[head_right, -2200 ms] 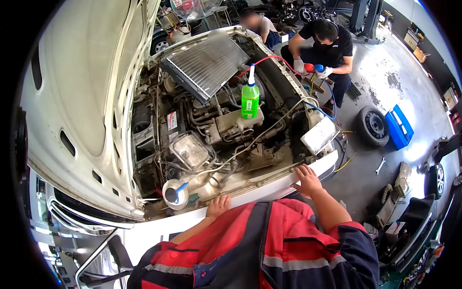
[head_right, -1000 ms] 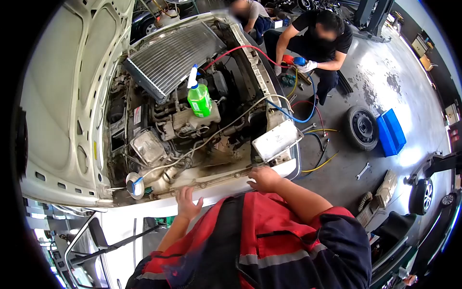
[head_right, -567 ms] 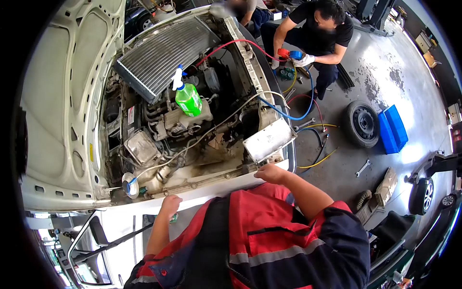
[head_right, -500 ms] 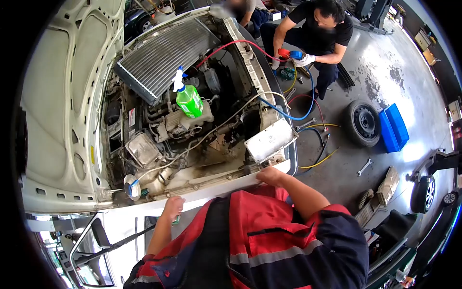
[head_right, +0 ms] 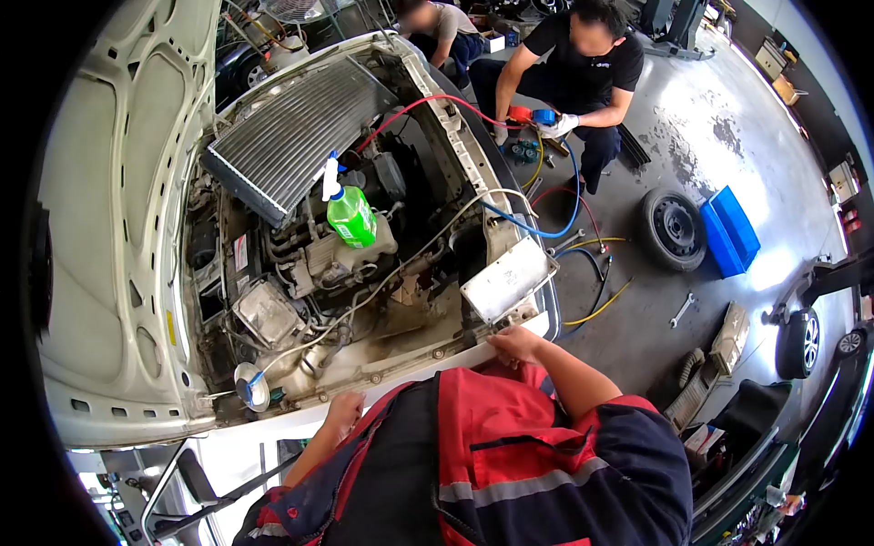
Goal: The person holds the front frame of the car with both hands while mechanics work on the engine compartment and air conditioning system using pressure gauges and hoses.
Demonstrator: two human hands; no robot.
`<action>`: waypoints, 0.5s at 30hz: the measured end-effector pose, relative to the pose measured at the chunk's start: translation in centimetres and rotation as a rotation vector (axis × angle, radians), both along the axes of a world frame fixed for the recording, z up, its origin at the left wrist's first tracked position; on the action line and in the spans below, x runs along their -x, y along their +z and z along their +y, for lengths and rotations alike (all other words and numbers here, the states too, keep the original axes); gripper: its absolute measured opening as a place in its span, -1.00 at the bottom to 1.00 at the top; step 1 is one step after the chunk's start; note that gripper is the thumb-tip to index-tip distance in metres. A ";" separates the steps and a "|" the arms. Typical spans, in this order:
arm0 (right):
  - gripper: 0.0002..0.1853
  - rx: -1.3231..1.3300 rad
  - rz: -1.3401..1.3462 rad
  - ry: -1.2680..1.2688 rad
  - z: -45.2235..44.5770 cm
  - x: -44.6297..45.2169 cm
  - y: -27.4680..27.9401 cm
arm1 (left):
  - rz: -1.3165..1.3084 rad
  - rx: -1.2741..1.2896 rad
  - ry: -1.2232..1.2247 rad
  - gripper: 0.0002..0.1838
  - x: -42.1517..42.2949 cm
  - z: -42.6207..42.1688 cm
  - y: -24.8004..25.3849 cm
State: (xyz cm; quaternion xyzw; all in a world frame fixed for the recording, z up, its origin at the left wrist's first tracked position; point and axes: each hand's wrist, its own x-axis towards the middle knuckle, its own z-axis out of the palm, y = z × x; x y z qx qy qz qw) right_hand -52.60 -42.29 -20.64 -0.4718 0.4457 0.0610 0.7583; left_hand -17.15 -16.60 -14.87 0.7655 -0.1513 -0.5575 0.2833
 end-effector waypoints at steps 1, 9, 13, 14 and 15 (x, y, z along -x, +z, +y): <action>-0.52 -0.007 0.023 0.005 -0.1 -0.1 0.5 | -0.048 0.011 -0.009 -0.61 0.2 0.0 -0.1; -0.58 0.012 0.098 0.069 -0.5 -0.4 1.4 | -0.150 0.054 -0.080 -0.59 -0.2 0.9 -2.3; -0.58 0.061 0.118 0.096 -0.5 -0.5 2.0 | -0.113 0.014 -0.005 -0.58 -0.1 0.8 -2.3; -0.57 0.048 0.112 0.084 -0.5 -0.5 1.9 | -0.122 0.015 -0.012 -0.58 0.0 0.8 -2.2; -0.57 0.037 0.106 0.073 -0.5 -0.5 1.9 | -0.131 0.016 -0.018 -0.58 0.1 0.7 -2.0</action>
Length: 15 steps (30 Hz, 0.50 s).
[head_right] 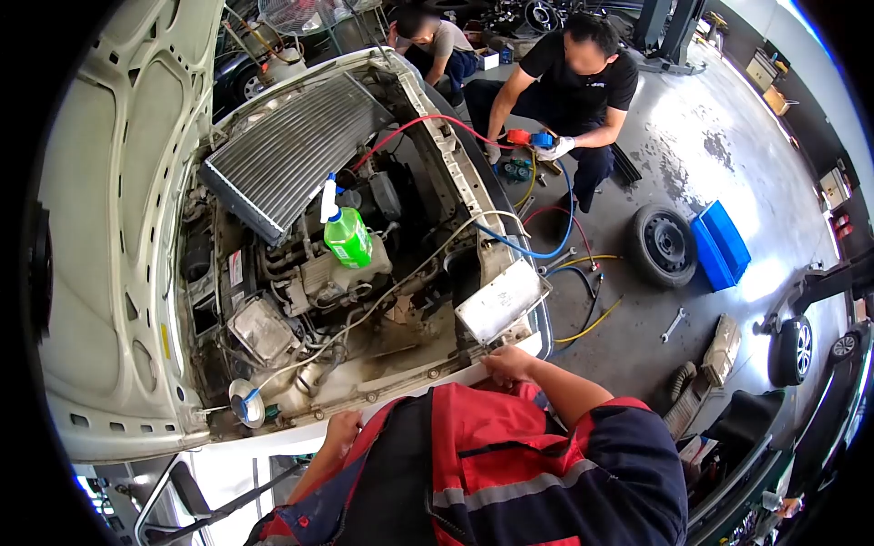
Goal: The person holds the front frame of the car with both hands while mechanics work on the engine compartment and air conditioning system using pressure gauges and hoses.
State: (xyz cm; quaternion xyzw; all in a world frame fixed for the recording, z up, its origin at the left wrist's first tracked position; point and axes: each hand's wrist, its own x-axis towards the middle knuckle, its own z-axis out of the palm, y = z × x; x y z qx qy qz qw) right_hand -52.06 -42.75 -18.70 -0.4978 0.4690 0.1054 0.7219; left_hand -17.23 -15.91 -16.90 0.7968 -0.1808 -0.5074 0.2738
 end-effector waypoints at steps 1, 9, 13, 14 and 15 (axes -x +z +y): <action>-0.56 -0.010 -0.006 -0.012 0.0 0.0 0.0 | -0.010 0.002 -0.006 -0.58 0.1 -0.1 0.2; -0.56 0.002 0.002 -0.008 0.1 0.1 -0.5 | -0.028 -0.027 -0.051 -0.59 -0.1 -0.4 0.4; -0.55 0.040 -0.003 0.044 -0.1 0.1 -0.1 | 0.027 -0.010 -0.068 -0.61 -0.6 -0.2 -0.3; -0.55 0.021 -0.015 0.036 -0.1 0.1 -0.1 | 0.039 -0.023 -0.063 -0.61 -0.8 -0.1 -0.4; -0.55 0.003 -0.027 0.028 -0.1 0.2 -0.2 | 0.050 -0.035 -0.057 -0.61 -0.8 -0.2 -0.2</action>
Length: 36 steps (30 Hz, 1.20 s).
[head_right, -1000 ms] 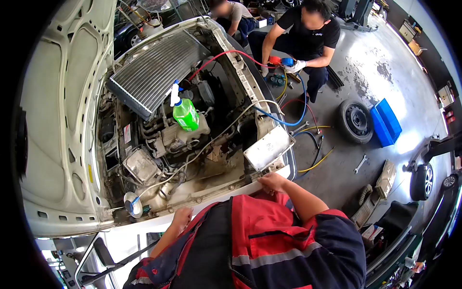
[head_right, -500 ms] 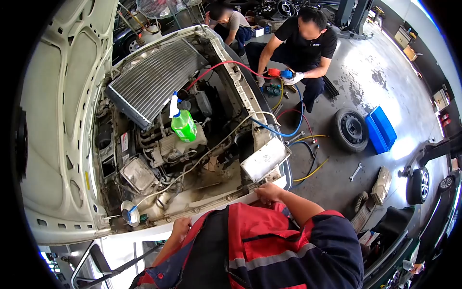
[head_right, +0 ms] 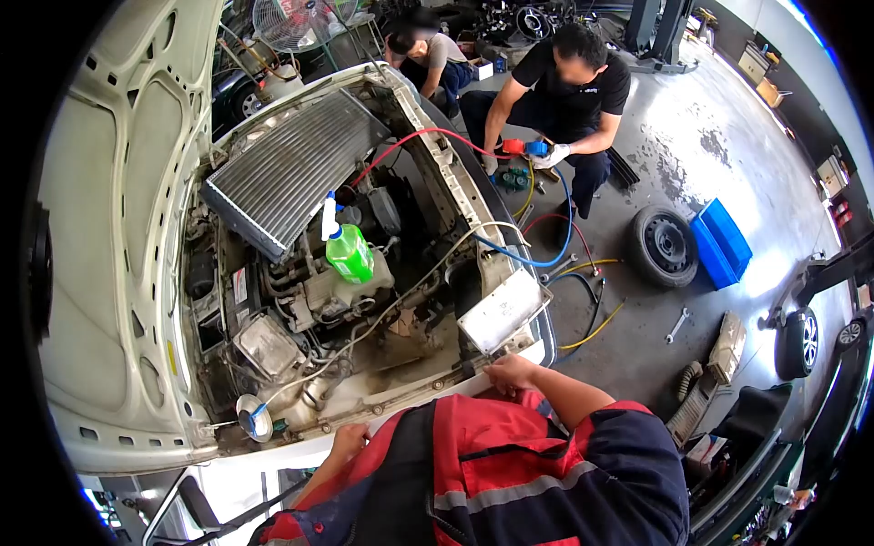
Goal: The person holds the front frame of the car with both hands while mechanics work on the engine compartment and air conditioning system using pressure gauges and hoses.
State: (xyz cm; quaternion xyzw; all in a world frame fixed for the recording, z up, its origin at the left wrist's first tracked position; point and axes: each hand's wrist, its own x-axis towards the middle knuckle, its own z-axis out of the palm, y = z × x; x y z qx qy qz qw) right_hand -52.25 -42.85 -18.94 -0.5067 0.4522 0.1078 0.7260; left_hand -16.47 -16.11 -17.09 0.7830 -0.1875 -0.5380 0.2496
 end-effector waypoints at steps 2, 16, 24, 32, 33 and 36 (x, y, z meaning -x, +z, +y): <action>-0.55 -0.022 -0.006 -0.010 0.0 0.0 -0.2 | 0.013 -0.015 0.014 -0.61 0.1 -0.2 0.2; -0.56 -0.025 0.004 -0.003 0.0 0.0 -0.2 | 0.009 -0.033 0.052 -0.60 0.1 0.1 -0.2; -0.56 -0.021 -0.011 0.000 -0.1 0.0 0.1 | 0.014 -0.051 0.038 -0.60 0.1 -0.2 0.1; -0.57 -0.021 0.000 -0.010 0.0 0.1 -0.8 | -0.027 -0.036 -0.008 -0.60 0.1 -0.3 0.3; -0.57 -0.015 0.005 -0.007 0.0 0.0 -0.4 | -0.048 -0.008 -0.019 -0.60 0.3 -0.4 0.5; -0.57 -0.015 0.008 -0.006 0.0 0.1 -0.5 | -0.075 0.015 -0.039 -0.60 0.7 -0.8 1.6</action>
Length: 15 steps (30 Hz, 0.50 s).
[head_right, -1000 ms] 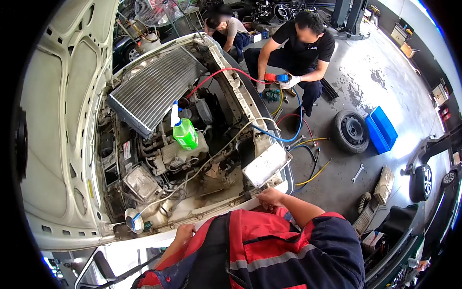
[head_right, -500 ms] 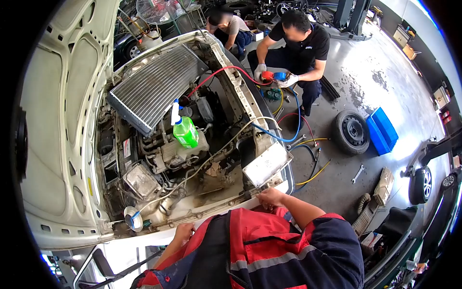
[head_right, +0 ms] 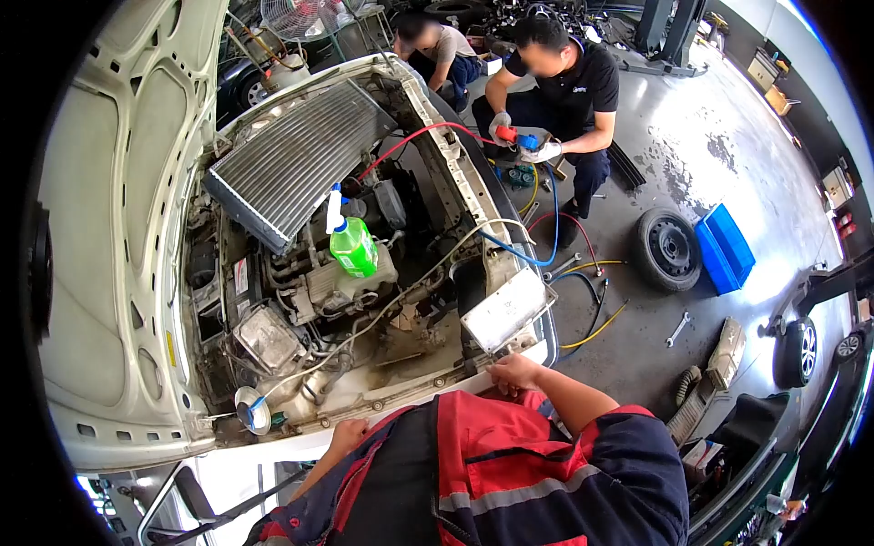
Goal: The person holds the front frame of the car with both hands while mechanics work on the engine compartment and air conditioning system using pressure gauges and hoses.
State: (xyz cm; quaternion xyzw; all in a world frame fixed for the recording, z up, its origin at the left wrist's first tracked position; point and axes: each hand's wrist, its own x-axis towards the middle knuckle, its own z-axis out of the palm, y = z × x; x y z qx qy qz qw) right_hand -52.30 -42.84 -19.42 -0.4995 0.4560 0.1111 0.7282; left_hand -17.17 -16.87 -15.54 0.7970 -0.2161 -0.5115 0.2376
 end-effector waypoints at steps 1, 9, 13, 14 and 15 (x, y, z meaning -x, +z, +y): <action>-0.58 -0.003 -0.002 -0.002 0.0 0.0 -0.1 | -0.004 -0.003 -0.005 -0.60 0.0 -0.1 0.2; -0.58 0.007 -0.006 0.011 -0.1 -0.1 0.2 | 0.050 -0.006 0.051 -0.61 -0.3 0.6 -1.0; -0.57 0.007 -0.025 0.009 -0.1 0.0 0.3 | 0.081 -0.014 0.075 -0.60 -0.4 0.6 -1.2; -0.57 0.005 -0.024 0.009 -0.1 0.0 0.2 | 0.062 -0.016 0.060 -0.60 -0.4 0.5 -1.2; -0.57 0.003 -0.023 0.009 -0.1 0.0 0.1 | 0.043 -0.019 0.046 -0.60 -0.3 0.4 -0.9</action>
